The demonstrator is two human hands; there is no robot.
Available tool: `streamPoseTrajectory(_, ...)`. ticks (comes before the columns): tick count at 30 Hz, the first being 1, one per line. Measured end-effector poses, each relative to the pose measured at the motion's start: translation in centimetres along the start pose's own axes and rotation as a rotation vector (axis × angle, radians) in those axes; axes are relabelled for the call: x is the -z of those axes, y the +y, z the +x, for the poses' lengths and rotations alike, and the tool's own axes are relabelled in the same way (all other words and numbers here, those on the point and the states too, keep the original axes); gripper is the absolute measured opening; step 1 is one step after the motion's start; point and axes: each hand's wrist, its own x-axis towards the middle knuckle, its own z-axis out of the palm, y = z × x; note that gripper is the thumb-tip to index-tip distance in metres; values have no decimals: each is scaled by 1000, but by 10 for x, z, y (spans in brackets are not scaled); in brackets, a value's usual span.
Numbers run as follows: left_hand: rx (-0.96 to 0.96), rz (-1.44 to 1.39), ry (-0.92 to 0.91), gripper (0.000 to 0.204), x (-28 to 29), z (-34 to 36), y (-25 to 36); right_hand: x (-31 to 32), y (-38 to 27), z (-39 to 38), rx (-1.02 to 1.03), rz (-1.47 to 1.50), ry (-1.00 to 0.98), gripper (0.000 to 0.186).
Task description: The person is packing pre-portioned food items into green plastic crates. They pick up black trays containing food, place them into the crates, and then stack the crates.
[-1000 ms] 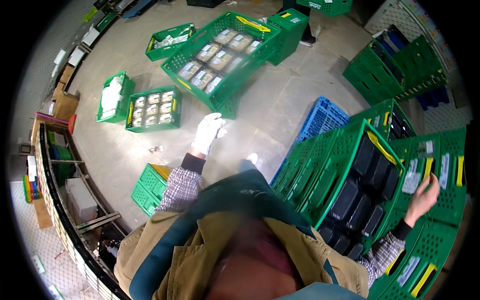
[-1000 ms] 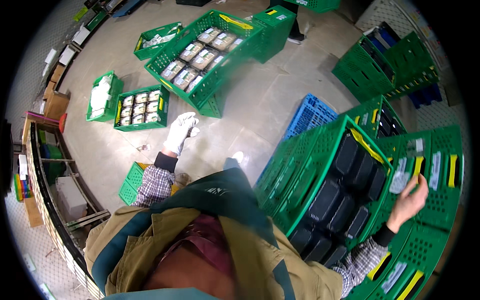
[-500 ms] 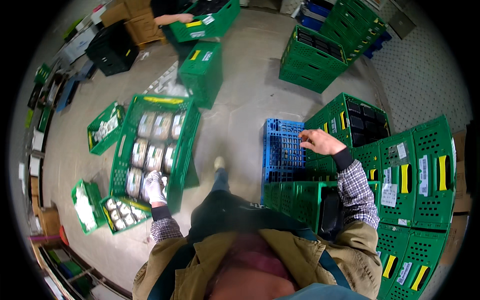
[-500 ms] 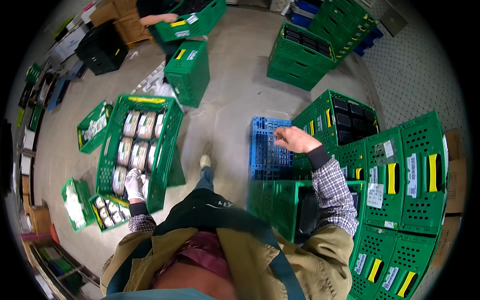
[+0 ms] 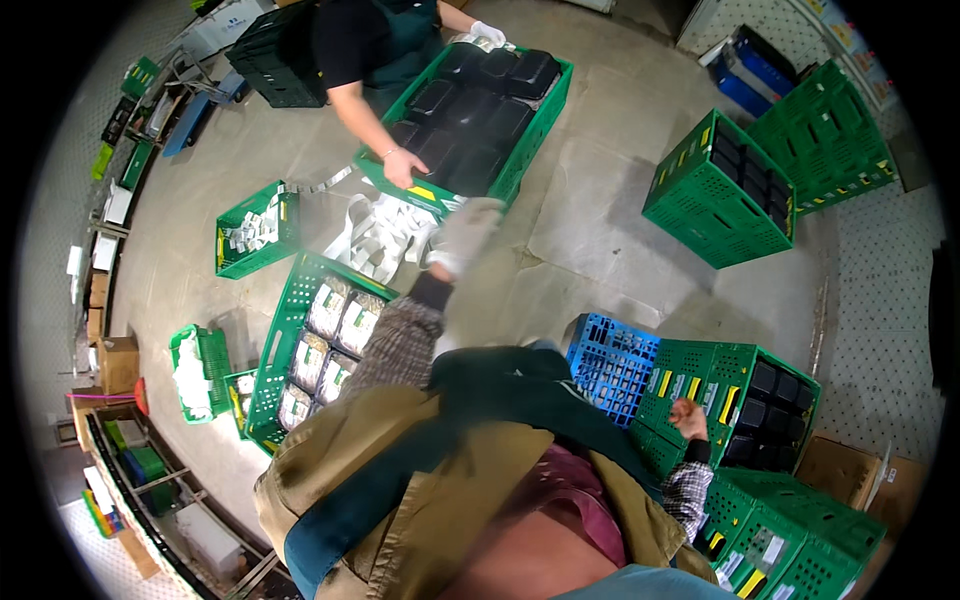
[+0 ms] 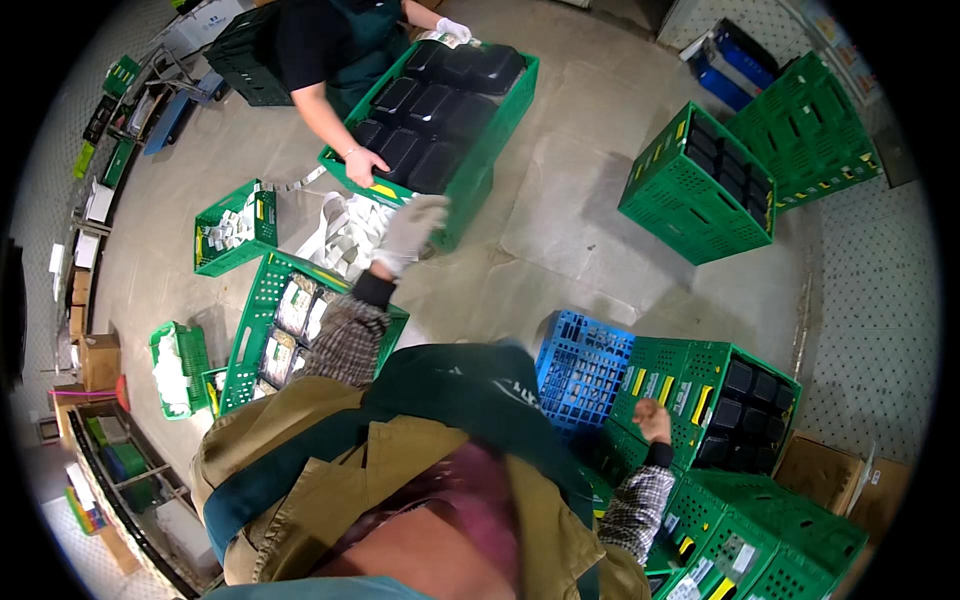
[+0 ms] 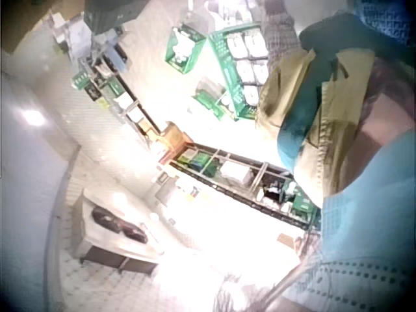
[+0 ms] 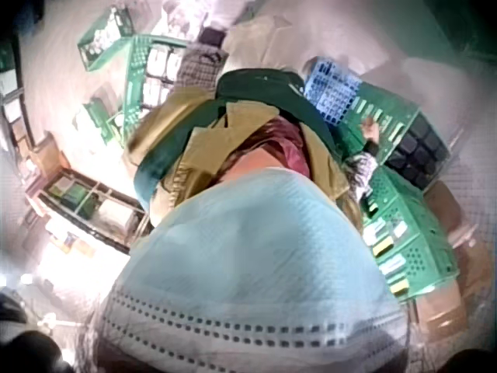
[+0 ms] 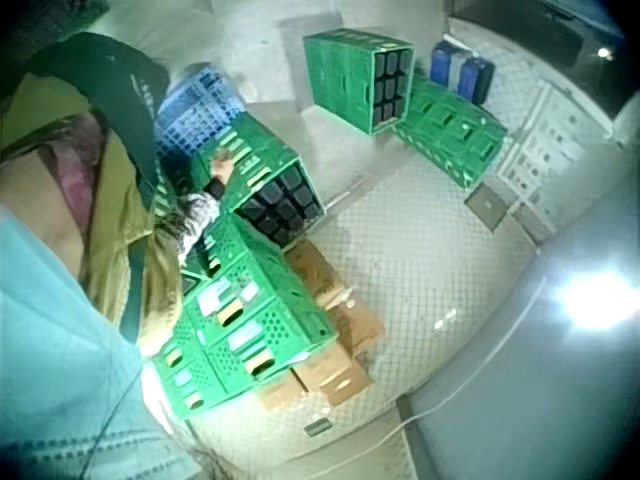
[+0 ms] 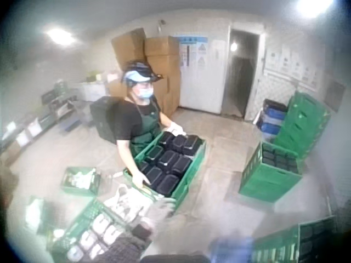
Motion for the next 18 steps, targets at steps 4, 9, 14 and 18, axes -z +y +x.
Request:
streamPoseTrajectory(4,36,449,-256,26,-67,69,-15,-81,-65,30,-376,57,-223,21)
streamPoseTrajectory(9,140,275,-399,32,-191,181,-81,62,4,183,-88,-29,11,26)
streamPoseTrajectory(14,149,639,-303,44,-258,321,-94,153,-106,376,6,-433,272,29)
streamPoseTrajectory(18,51,601,-306,47,-400,444,-77,262,-160,511,199,-570,634,29)
